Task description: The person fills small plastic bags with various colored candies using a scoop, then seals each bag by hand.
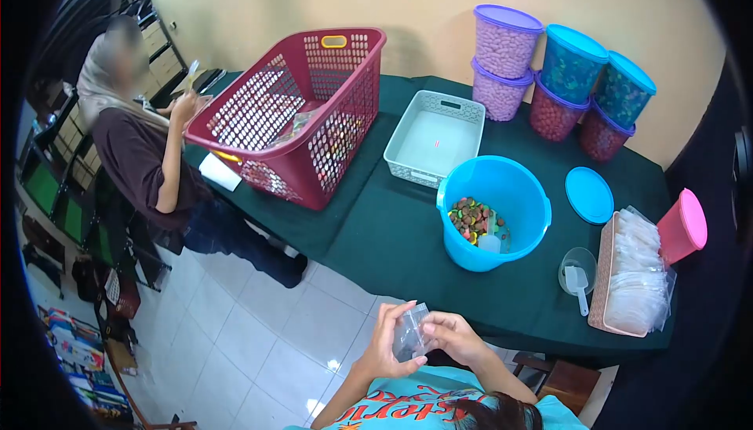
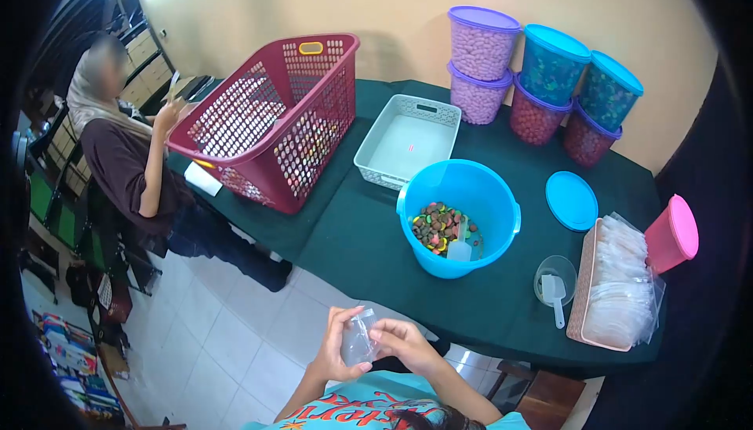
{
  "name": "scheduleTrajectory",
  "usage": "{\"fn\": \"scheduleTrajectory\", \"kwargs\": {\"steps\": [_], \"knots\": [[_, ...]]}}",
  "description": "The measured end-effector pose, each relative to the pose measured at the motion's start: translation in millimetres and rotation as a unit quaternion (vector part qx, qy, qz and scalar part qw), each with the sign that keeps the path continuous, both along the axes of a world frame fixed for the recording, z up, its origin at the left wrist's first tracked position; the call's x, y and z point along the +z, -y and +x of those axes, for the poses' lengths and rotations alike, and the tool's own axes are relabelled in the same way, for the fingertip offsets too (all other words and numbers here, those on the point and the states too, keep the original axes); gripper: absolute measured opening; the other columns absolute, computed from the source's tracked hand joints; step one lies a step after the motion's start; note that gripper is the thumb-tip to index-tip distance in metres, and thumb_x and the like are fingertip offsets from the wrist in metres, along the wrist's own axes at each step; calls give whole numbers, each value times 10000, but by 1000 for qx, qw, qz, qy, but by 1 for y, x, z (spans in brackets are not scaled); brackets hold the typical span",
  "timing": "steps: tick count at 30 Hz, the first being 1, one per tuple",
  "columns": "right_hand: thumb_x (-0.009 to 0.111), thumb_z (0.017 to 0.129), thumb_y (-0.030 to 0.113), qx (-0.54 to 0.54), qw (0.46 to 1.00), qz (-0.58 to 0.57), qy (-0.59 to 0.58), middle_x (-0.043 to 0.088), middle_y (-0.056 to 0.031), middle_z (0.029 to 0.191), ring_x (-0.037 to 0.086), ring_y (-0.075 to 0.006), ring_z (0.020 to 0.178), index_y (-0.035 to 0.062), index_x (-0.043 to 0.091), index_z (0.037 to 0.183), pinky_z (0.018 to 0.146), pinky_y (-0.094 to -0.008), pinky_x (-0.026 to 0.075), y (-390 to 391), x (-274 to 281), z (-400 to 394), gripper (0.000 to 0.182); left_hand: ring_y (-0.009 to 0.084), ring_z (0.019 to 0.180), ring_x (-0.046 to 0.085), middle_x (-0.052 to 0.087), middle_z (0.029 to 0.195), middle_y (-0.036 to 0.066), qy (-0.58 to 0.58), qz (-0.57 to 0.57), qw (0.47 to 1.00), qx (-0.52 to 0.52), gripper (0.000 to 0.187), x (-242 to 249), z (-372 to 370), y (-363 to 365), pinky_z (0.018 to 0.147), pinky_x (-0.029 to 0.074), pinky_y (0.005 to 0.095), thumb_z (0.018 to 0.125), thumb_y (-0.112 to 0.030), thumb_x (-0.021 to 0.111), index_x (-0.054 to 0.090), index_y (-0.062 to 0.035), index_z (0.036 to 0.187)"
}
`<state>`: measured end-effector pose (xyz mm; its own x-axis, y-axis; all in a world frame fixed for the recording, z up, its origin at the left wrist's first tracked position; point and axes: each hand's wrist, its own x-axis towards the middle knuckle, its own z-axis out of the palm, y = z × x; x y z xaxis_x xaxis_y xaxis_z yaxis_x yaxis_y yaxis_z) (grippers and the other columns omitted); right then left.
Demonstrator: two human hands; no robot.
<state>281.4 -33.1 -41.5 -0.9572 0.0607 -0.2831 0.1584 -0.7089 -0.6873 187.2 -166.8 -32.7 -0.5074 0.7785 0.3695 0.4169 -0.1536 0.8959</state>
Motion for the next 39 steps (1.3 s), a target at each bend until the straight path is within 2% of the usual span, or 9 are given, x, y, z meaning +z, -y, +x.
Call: {"fn": "scheduleTrajectory", "kwargs": {"steps": [8,12,17,20,21,24,30,33,39], "knots": [[468,870,148,116,977,171,45,598,-121,945,567,-165,897,-28,535,1079,741,-283,488,-58,2,0,281,308,1080,346,369,1149,155,-190,-155,969,6,966,1,-19,-31,921,213,467,514,-464,736,300,-51,1270],[556,829,162,57,975,211,-28,583,-1,705,509,-40,647,-12,615,850,558,-192,410,-72,-7,-20,184,346,1228,224,287,1273,185,-171,-164,972,-5,1097,0,-27,-49,986,72,528,503,-544,722,198,7,1293],[646,762,135,54,983,166,-55,530,32,612,441,-7,564,48,537,626,499,-178,344,-80,11,-53,195,328,1065,429,399,1158,220,-78,-42,995,37,1081,-6,-30,-73,903,339,416,431,-281,831,216,30,1264],[651,756,133,70,986,112,-98,521,27,590,448,-12,557,54,496,579,484,-182,344,-80,12,-63,248,251,940,461,408,1003,145,-43,-19,998,38,1067,-17,-37,-78,853,376,354,444,-189,803,178,16,1285],[652,755,135,75,988,118,-65,496,25,553,439,-18,535,64,446,533,470,-185,342,-79,10,-65,311,218,772,473,422,879,105,-59,2,995,80,870,-7,-37,-83,660,410,305,444,-131,746,305,-9,1184],[647,759,140,7,956,275,-101,452,29,518,404,-17,509,69,423,517,449,-183,315,-82,31,-62,338,186,719,439,416,867,98,-4,67,995,69,760,-20,-40,-89,602,380,279,422,-133,761,367,-31,1064],[641,750,82,-83,959,256,-93,440,18,516,360,-37,483,27,457,523,430,-222,262,-87,38,-63,298,206,746,432,438,882,98,2,130,990,-45,731,-11,-71,-104,640,367,307,419,-148,764,391,-44,1039],[681,686,57,-118,867,477,-87,548,-44,567,490,-78,496,-9,569,612,448,-214,356,-93,57,-61,150,236,809,478,502,923,96,-108,6,985,-137,702,25,-100,-106,722,371,338,457,-166,760,452,-50,1078],[675,687,66,-274,794,541,41,564,-50,562,525,-81,481,-17,587,627,434,-213,393,-76,63,-65,135,228,847,523,551,923,71,-192,12,952,-238,557,39,-146,-128,724,384,334,494,-142,743,539,-60,1007]]}}
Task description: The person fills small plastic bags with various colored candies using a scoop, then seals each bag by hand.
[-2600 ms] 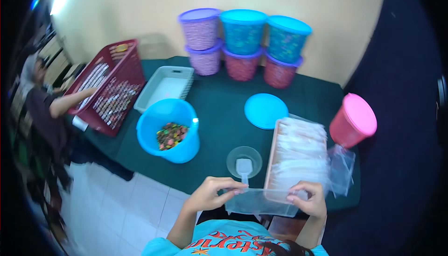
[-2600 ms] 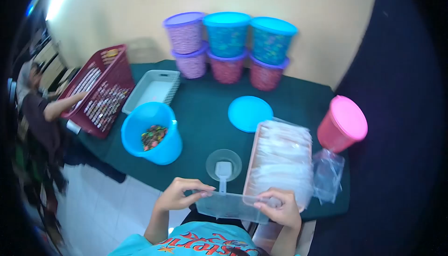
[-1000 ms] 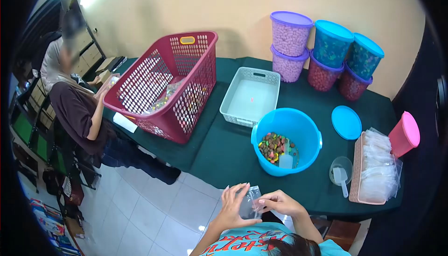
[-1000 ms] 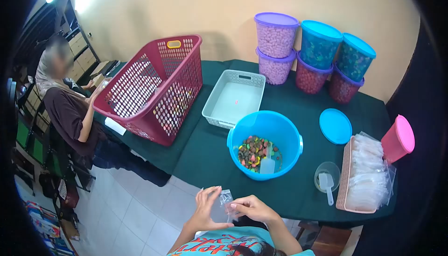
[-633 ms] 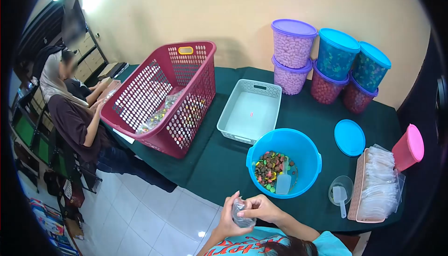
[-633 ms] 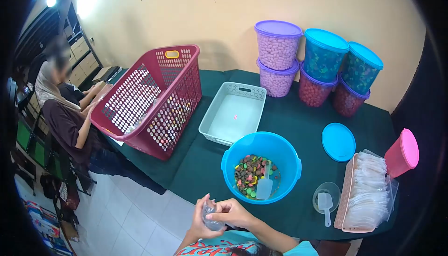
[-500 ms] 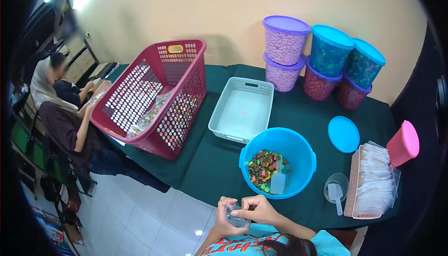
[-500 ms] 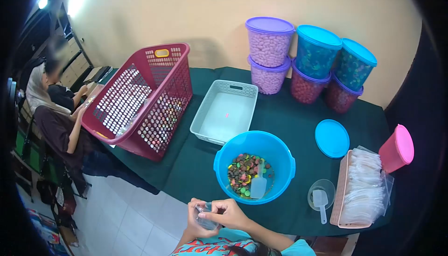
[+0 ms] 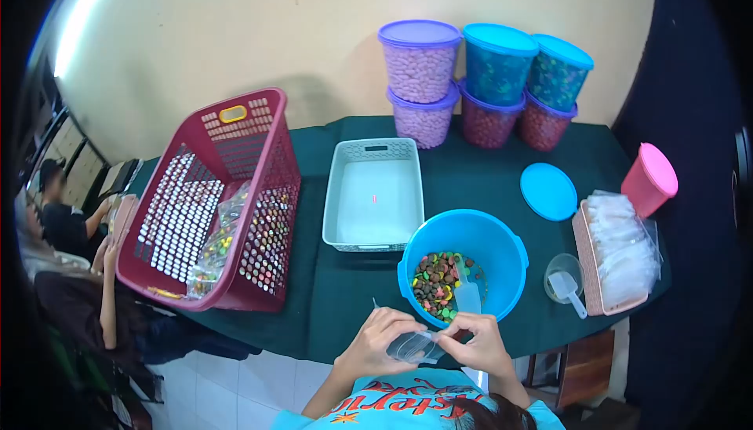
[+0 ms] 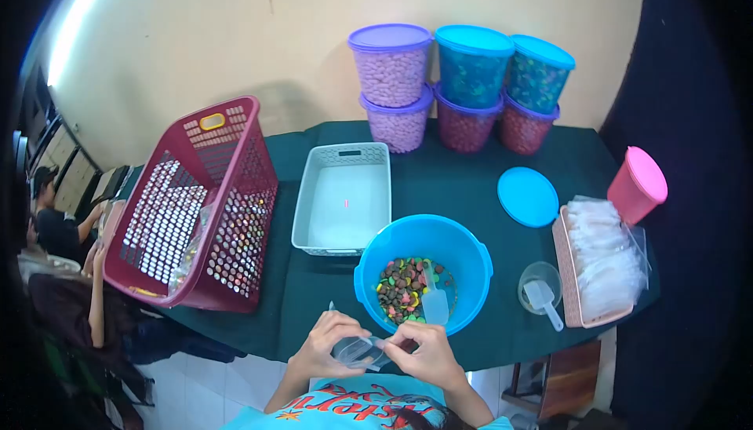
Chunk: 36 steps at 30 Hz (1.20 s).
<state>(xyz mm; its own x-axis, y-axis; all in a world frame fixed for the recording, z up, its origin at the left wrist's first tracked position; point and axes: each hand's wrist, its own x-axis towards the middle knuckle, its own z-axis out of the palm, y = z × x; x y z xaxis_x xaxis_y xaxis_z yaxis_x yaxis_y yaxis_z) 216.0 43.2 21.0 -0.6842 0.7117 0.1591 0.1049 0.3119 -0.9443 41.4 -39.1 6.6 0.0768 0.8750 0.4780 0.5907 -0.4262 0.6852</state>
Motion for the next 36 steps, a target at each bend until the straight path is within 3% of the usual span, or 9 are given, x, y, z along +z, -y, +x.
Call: {"fn": "scheduleTrajectory", "kwargs": {"steps": [7,11,13,17,20,22,25,28,36], "knots": [[604,737,88,-11,1000,7,21,593,-80,688,577,-168,631,0,601,749,589,-263,444,-6,13,8,88,240,941,539,533,1043,167,107,-17,990,-87,812,-21,-39,-10,854,404,363,429,-229,842,454,-20,1111],[552,782,224,-149,944,190,227,579,-134,750,554,-278,753,20,565,806,649,-378,427,-42,13,10,205,259,1007,488,451,1087,165,198,-53,974,-97,844,-32,-55,-5,850,408,366,422,-290,841,462,-15,1125],[539,786,314,-76,889,265,366,580,-153,775,550,-295,804,20,566,839,702,-411,410,-42,9,10,299,258,972,496,423,1066,161,203,-37,976,-69,835,-34,-60,-3,813,431,348,431,-271,836,457,-3,1125],[480,797,447,108,877,239,402,577,-184,812,555,-334,810,-5,561,829,742,-409,402,-8,-3,0,460,239,975,473,399,1049,131,296,-36,954,-39,881,-37,-63,1,823,409,331,407,-318,844,458,0,1132],[468,806,432,140,881,255,374,581,-200,750,573,-342,736,3,557,824,703,-420,423,-13,6,0,439,223,948,472,406,1033,125,316,-34,948,-22,882,-41,-63,2,802,409,322,400,-322,845,463,4,1126],[493,811,344,208,872,87,435,581,-169,676,585,-308,673,46,567,887,638,-398,447,-36,22,-4,317,218,936,473,409,1028,126,321,-35,946,-25,880,-42,-59,5,790,412,321,400,-321,843,464,5,1124],[515,781,237,165,863,219,424,572,-138,588,577,-306,575,66,584,846,562,-415,454,-80,-23,-11,196,209,918,472,415,1016,129,302,-37,952,-28,871,-42,-51,8,768,418,319,404,-323,837,467,6,1120],[560,730,186,235,686,302,619,604,-106,910,573,-241,872,89,598,937,708,-405,431,-108,-76,-31,232,215,917,472,417,1007,133,304,-32,952,-4,860,-38,-38,9,756,421,318,406,-327,827,470,0,1118],[515,776,176,329,548,387,664,532,-70,1049,501,-222,990,144,572,1043,743,-359,388,-133,-110,-58,275,246,949,461,413,1034,150,295,-53,952,70,849,-41,-13,37,802,401,339,434,-345,802,447,-8,1128]]}}
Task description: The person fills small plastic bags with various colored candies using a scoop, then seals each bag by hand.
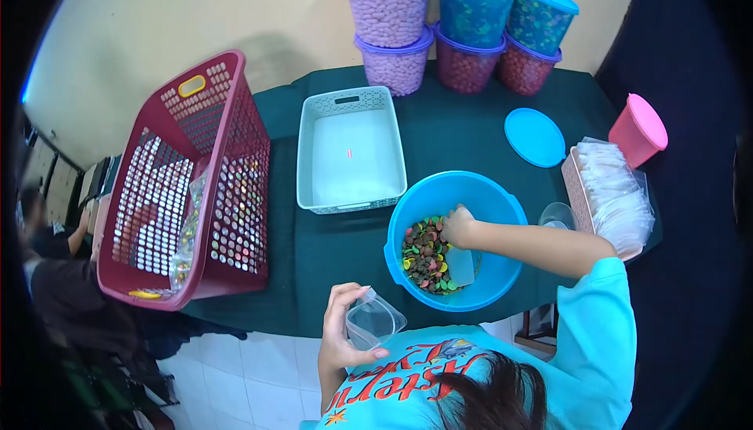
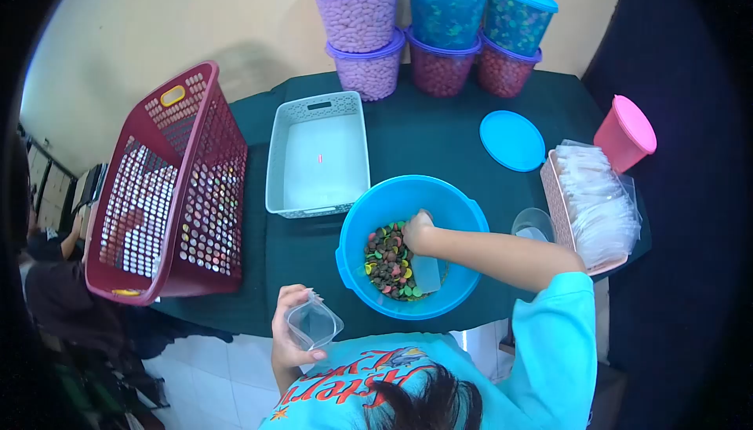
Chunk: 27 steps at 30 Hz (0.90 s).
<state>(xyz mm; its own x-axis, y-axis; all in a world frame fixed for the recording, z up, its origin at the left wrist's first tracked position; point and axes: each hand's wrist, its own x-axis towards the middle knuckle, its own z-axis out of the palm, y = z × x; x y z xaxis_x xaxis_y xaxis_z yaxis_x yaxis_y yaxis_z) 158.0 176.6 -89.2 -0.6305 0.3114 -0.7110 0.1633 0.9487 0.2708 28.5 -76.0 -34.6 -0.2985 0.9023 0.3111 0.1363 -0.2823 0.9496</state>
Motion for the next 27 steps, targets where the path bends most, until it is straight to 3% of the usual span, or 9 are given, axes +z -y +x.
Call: {"fn": "scheduleTrajectory", "kwargs": {"steps": [4,9,12,15,17,20,23,24,27], "knots": [[509,781,213,70,996,20,47,559,-40,997,523,-204,953,148,623,961,754,-349,384,-3,-23,-9,223,255,999,447,413,1078,157,8,6,1000,18,864,0,13,4,838,384,344,450,-345,796,421,-7,1151],[528,753,227,168,985,26,12,582,-47,990,543,-191,925,149,646,898,749,-341,388,8,-17,-1,202,245,1025,440,410,1111,147,41,-29,998,21,874,-5,22,16,881,355,346,471,-343,789,392,-2,1170],[573,726,217,110,994,21,-1,580,-70,1027,563,-196,909,135,643,906,715,-333,418,22,17,5,210,244,1023,440,410,1099,142,50,-24,998,36,872,-3,21,18,889,346,346,476,-341,785,387,1,1173],[631,685,197,-17,998,-57,33,574,-84,1040,575,-219,901,107,619,961,676,-324,448,30,26,14,291,241,1022,441,408,1089,134,65,-28,997,38,870,-2,17,16,891,343,344,483,-341,780,382,1,1178],[671,646,184,-134,986,-50,90,579,-99,1010,580,-252,895,70,569,1038,644,-334,469,34,29,14,421,240,1022,441,407,1087,131,49,-28,998,25,868,-2,12,12,891,342,343,488,-341,777,380,0,1180],[690,626,201,-219,970,-56,86,558,-120,1033,551,-263,943,23,511,1099,686,-366,463,34,45,8,537,239,1022,441,406,1086,129,34,-32,999,-3,868,-3,6,6,891,342,343,495,-344,773,375,1,1186],[678,629,196,-208,978,-23,4,524,-139,1079,506,-242,1007,-4,471,1124,735,-380,444,25,19,10,573,240,1021,442,406,1087,130,34,-31,999,-29,873,-1,-1,0,889,343,344,497,-346,772,372,1,1191],[623,650,202,-223,972,-70,-12,496,-153,1111,466,-256,1045,-16,447,1132,781,-390,419,24,22,10,558,241,1021,442,405,1087,131,30,-28,999,-36,875,-1,-3,-2,889,344,345,497,-347,773,371,1,1192],[634,661,312,-248,959,-132,-34,513,-127,1105,440,-290,1080,25,501,1124,836,-375,394,25,26,5,560,242,1023,442,404,1087,134,19,-32,998,-55,878,1,-10,-7,889,344,345,495,-351,773,373,4,1191]]}}
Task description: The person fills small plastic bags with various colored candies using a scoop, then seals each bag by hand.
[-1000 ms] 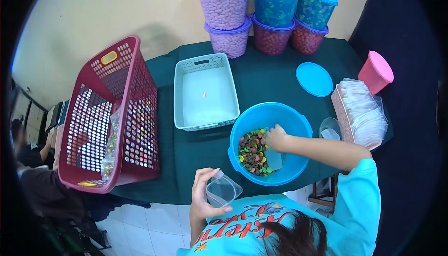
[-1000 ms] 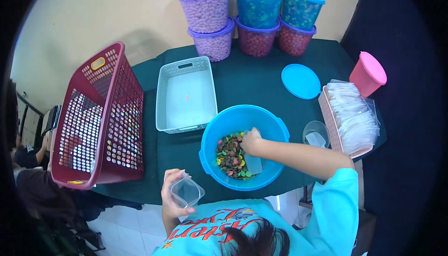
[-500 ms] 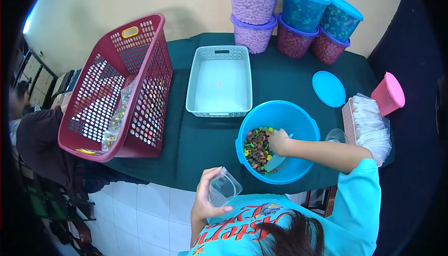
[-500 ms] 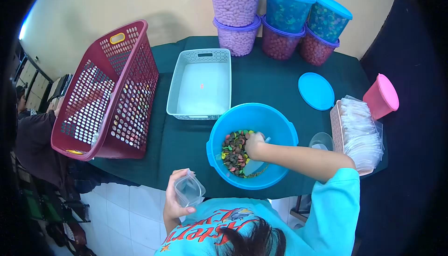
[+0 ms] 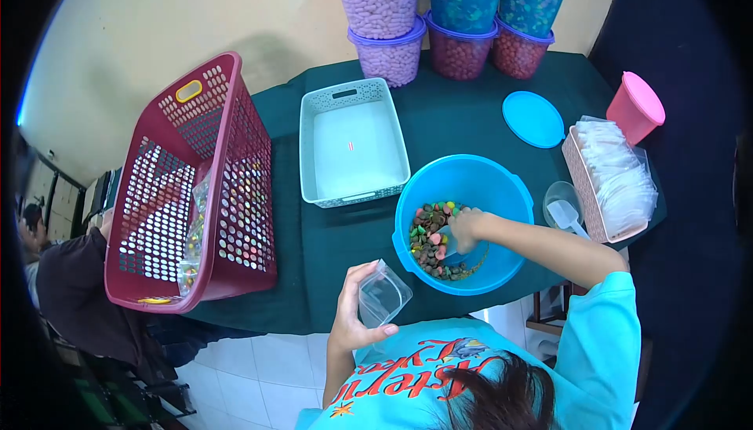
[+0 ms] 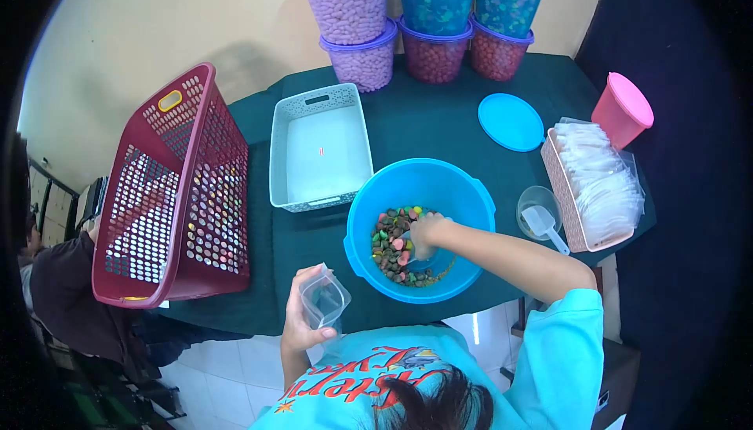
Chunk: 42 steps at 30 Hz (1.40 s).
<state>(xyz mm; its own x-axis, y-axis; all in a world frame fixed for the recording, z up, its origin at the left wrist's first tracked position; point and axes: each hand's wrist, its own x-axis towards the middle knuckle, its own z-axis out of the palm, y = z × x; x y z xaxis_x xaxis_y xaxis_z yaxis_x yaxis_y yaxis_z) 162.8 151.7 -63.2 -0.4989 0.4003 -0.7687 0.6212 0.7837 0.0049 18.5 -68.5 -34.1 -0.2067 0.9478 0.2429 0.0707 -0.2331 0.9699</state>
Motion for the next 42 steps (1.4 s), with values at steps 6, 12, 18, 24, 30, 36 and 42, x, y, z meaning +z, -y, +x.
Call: {"fn": "scheduleTrajectory", "kwargs": {"steps": [6,12,18,24,30,36,42], "knots": [[528,666,231,-36,991,-73,-108,581,-163,949,547,-294,921,63,526,1075,795,-368,419,-12,16,12,441,247,1028,436,392,1103,136,-33,55,998,-6,897,0,-16,-7,885,346,345,471,-340,792,377,13,1184],[485,687,191,-84,968,-179,-156,585,-158,941,561,-261,878,52,525,1091,748,-347,427,-18,37,32,429,259,1047,428,384,1129,155,-82,73,993,43,932,3,-20,-18,881,360,347,429,-346,826,385,-9,1178],[467,672,182,-79,960,-211,-163,578,-125,804,531,-188,713,24,516,1106,623,-295,404,-25,77,48,464,245,1033,441,403,1109,147,-210,27,977,37,944,15,-8,-33,882,365,341,429,-364,829,377,13,1168],[459,648,172,-47,950,-219,-218,569,-96,736,523,-173,633,4,549,1012,535,-292,394,-36,121,48,411,245,985,460,428,1051,139,-265,20,962,68,893,26,12,-46,836,399,348,445,-313,826,387,-4,1159],[478,653,202,102,981,-85,-140,584,-147,691,571,-251,633,-8,575,838,547,-351,433,-15,176,16,296,258,968,443,442,1048,143,-319,35,941,112,872,37,39,-56,809,391,362,446,-299,820,392,-13,1150],[555,671,285,240,963,87,-85,616,-114,710,614,-237,685,37,635,741,563,-329,465,52,184,-14,271,289,998,425,447,1072,152,-266,58,947,172,828,21,64,-63,850,316,398,459,-267,808,398,-30,1137],[571,614,251,274,951,109,-87,616,-108,690,616,-218,639,52,643,700,506,-314,455,49,207,-8,229,255,963,479,447,1047,173,-257,76,943,198,798,22,57,-57,814,401,340,452,-207,815,412,25,1101]]}}
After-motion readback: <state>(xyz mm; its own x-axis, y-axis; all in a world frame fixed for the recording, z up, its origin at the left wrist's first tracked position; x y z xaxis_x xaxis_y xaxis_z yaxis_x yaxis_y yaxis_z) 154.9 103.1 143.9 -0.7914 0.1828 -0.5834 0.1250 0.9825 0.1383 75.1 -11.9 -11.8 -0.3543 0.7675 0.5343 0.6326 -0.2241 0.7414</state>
